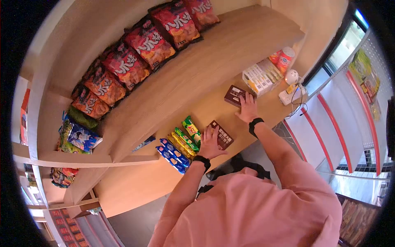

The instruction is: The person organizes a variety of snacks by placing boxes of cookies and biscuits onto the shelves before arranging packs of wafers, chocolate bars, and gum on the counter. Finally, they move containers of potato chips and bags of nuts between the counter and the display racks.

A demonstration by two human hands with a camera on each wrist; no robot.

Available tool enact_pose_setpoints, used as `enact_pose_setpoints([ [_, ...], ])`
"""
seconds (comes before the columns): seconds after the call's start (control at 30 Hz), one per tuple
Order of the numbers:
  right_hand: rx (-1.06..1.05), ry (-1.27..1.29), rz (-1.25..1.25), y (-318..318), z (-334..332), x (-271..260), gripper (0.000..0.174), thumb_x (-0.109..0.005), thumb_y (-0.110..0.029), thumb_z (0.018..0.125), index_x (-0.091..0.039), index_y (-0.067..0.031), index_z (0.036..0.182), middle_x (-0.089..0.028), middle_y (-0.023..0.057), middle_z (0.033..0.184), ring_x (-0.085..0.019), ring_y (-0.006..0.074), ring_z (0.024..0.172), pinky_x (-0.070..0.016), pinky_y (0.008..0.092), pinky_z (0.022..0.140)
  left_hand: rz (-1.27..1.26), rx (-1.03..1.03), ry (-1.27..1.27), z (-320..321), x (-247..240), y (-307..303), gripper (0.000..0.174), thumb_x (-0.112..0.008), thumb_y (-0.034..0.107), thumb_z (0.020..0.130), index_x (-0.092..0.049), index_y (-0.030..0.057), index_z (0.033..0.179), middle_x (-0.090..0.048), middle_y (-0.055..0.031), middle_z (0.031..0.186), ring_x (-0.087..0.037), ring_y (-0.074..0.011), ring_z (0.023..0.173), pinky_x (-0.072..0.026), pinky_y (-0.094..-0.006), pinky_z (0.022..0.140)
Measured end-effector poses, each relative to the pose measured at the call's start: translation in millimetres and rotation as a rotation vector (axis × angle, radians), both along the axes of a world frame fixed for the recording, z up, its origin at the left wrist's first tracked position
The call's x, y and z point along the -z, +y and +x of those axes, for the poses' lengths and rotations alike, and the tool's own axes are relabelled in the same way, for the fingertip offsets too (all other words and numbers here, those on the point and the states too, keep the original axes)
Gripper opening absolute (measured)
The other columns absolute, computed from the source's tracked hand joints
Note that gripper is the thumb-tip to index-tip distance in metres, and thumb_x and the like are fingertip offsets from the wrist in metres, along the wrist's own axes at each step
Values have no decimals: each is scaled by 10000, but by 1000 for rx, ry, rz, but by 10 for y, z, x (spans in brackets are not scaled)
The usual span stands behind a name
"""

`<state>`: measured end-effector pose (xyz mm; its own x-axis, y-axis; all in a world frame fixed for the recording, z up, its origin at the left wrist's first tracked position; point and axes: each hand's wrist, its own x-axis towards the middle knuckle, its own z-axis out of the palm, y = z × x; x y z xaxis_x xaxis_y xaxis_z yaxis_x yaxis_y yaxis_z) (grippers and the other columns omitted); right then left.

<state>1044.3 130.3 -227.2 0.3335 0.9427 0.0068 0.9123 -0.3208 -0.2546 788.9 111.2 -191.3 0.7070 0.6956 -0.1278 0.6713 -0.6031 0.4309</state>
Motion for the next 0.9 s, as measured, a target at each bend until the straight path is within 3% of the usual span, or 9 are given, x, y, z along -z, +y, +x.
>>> enact_pose_setpoints([
  [0.1, 0, 37, 43, 119, 102, -46, 933, -787, -359, 642, -323, -47, 1388, -234, 244, 1447, -247, 394, 1324, -270, 492, 1038, 53, -129, 196, 112, -10, -18, 1330, -833, 551, 429, -114, 126, 1463, -94, -307, 1472, -79, -453, 1377, -126, -618, 1065],
  [0.27, -28, -111, -11, 210, 137, -23, 888, -783, -319, 627, -361, -46, 1360, -352, 251, 1349, -349, 404, 1225, -306, 478, 1004, 16, -158, 273, 165, -6, 19, 1345, -838, 531, 432, -70, 165, 1473, -89, -330, 1453, -97, -491, 1353, -144, -612, 1064],
  [0.4, -59, 54, -47, -55, -47, -282, 838, -776, -332, 634, -411, -41, 1330, -514, 218, 1179, -410, 393, 1173, -328, 467, 993, -2, -132, 209, 120, -18, -14, 1322, -839, 479, 462, -41, 187, 1475, -150, -344, 1391, -163, -523, 1292, -190, -588, 1065],
  [0.47, -80, 340, -72, -214, -112, -237, 805, -777, -377, 644, -464, -24, 1297, -539, 206, 1181, -480, 359, 1126, -369, 423, 975, -89, -181, 16, 70, -53, -23, 1344, -857, 447, 461, -26, 118, 1465, -146, -345, 1387, -155, -521, 1294, -203, -574, 1066],
  [0.5, -48, 684, -129, -311, -134, -252, 719, -724, -420, 728, -495, -16, 1276, -572, 185, 1172, -549, 313, 1061, -405, 370, 944, -43, -192, -67, 37, -64, -43, 1360, -873, 402, 461, -6, 67, 1454, -131, -332, 1385, -153, -512, 1293, -234, -549, 1067],
  [0.53, -50, 686, -142, -411, -183, -227, 719, -724, -420, 728, -495, -16, 1276, -572, 185, 1172, -549, 313, 1061, -405, 370, 944, -53, -199, -64, 12, -61, -60, 1360, -873, 402, 461, -6, 67, 1454, -131, -332, 1385, -153, -512, 1293, -234, -549, 1067],
  [0.6, -63, 1284, -73, -590, -296, -179, 623, -647, -409, 821, -492, -15, 1278, -604, 172, 1144, -569, 283, 1054, -417, 338, 928, -53, -213, -279, -39, -51, -58, 1366, -890, 338, 462, 11, 48, 1448, -114, -330, 1392, -165, -497, 1301, -257, -521, 1074],
  [0.73, -121, 782, -60, -655, -403, 70, 536, -565, -410, 878, -522, -11, 1234, -599, 202, 1159, -538, 355, 1115, -397, 419, 971, -97, -193, -358, -31, 76, -65, 1375, -898, 274, 439, 4, 68, 1455, -98, -318, 1398, -213, -484, 1305, -288, -450, 1089],
  [0.9, -162, 712, 28, -641, -638, -225, 633, -555, -456, 866, -431, -6, 1293, -544, 240, 1202, -499, 401, 1132, -365, 447, 998, -95, -210, -434, 42, 123, -70, 1382, -904, 228, 430, 7, 80, 1458, -123, -329, 1382, -249, -495, 1286, -333, -446, 1066],
])
